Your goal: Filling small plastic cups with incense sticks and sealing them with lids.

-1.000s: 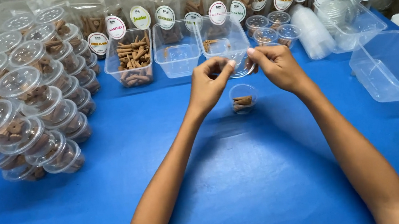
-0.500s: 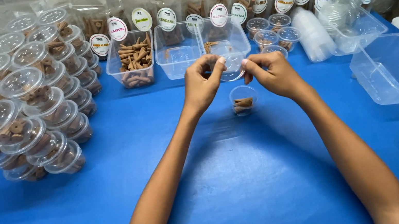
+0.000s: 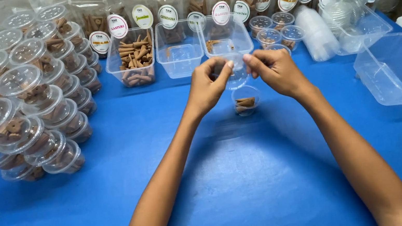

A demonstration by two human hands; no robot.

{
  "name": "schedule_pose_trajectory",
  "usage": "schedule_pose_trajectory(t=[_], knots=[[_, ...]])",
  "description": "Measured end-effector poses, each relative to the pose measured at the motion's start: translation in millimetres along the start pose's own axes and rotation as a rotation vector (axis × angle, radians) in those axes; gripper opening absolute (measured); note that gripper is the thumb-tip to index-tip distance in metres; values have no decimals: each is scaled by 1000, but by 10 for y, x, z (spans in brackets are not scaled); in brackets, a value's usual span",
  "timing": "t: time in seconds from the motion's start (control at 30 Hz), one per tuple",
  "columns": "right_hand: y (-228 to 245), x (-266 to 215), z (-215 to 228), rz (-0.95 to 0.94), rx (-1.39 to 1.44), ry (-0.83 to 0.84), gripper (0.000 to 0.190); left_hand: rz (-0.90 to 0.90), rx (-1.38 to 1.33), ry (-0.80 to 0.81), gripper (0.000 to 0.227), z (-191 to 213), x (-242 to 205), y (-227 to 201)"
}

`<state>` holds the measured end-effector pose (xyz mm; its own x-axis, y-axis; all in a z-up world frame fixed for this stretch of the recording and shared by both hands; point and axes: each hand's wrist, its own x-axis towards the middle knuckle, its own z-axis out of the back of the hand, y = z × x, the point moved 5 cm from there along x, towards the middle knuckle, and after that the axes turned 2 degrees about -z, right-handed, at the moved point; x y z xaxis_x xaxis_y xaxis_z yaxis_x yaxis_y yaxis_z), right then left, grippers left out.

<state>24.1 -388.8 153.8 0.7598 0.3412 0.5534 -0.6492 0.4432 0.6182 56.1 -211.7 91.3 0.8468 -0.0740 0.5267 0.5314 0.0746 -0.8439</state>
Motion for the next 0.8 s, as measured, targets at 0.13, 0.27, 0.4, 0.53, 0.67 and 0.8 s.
schedule_pose_trajectory(t=[0.13, 0.27, 0.4, 0.53, 0.67, 0.8], knots=[[5, -1, 11, 4, -26, -2, 33, -35, 78, 50, 14, -63, -40, -186], [-44, 7, -54, -37, 42, 31, 39, -41, 83, -16, 17, -12, -60, -298], [-48, 3, -76, -23, 39, 25, 32, -71, 58, 41, 20, -67, -73, -270], [-15, 7, -93, 16, 60, 17, 18, -75, 69, 106, 14, -114, -116, -361], [-171, 0, -72, -30, 101, -23, 33, -67, 38, 105, 18, -135, -130, -471], [-88, 3, -87, -73, 259, -28, 25, -50, 48, 43, 19, -83, -61, -294]])
